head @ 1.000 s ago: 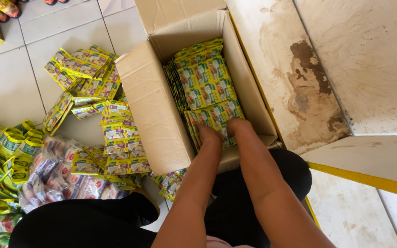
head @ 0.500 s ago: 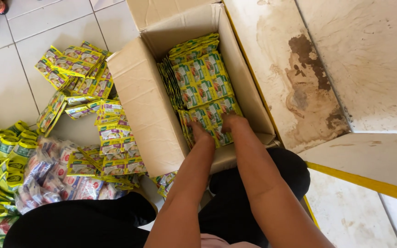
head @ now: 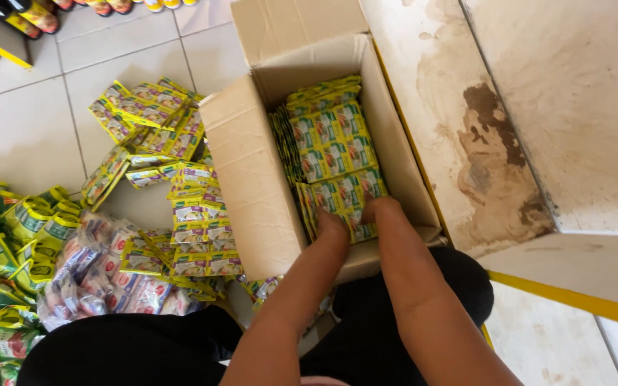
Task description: Packing several stacks of condiment sachets from the floor into a cardboard box while sitting down.
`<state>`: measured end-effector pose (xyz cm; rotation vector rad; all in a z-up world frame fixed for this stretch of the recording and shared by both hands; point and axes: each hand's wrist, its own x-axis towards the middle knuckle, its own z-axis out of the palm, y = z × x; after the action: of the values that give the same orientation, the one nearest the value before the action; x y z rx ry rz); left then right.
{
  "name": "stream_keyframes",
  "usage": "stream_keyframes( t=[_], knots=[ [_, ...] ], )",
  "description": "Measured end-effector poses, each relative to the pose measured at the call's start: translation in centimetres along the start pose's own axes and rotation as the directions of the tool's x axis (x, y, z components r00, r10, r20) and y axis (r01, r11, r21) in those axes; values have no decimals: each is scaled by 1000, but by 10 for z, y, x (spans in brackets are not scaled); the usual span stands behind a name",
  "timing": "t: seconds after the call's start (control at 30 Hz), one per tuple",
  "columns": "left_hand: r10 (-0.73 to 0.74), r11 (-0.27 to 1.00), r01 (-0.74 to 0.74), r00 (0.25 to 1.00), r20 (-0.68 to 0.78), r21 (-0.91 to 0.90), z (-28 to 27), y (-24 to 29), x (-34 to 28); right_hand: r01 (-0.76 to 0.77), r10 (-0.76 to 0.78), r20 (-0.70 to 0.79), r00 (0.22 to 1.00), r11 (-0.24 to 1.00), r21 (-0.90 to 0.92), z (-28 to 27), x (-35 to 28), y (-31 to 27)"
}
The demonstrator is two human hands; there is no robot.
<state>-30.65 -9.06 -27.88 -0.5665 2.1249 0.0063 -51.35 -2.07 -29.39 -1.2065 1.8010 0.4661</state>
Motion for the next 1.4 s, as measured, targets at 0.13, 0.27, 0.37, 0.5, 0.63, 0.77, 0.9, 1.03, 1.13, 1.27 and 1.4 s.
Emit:
stream_keyframes(
  t=[0.13,0.27,0.37,0.5,0.63,0.77,0.9,1.03,1.13,1.27,1.4],
  knots=[
    [-6,995,-4,996,-87,-105,-19,-11,-23,61,-62,-11,998,997,-43,-4,53,-6],
    [-50,968,13,989,-138,-252,-14,-12,-46,158,-155,32,987,980,-124,0,89,-47],
    [-82,942,13,978,-194,-335,-14,-7,-51,214,-208,54,977,962,-167,10,121,-60],
    [-107,911,-28,947,-302,-411,-20,-2,-56,173,-168,62,984,981,-83,-5,132,-77],
    [-148,879,-71,900,-411,-472,-5,4,-25,167,-170,-10,985,978,-126,-29,125,-103],
    [-271,833,-140,739,-616,-535,0,-18,-122,204,-227,-74,971,950,-234,-51,80,-138],
    [-441,742,-428,269,-857,-516,30,-30,-190,377,-392,-209,896,920,-106,-76,-24,-190],
    [-615,656,-579,-37,-788,-485,64,-37,-255,501,-469,-295,832,865,39,-71,-128,-231],
    [-747,555,-593,-48,-663,-583,100,-33,-276,528,-554,-484,678,824,-203,-53,-160,-233],
    [-873,391,-592,5,-488,-705,155,-19,-254,536,-521,-546,656,831,-148,-14,-189,-248],
    [-950,188,-583,96,-296,-790,192,-11,-224,779,-586,-534,610,567,269,51,-178,-270]
  ],
)
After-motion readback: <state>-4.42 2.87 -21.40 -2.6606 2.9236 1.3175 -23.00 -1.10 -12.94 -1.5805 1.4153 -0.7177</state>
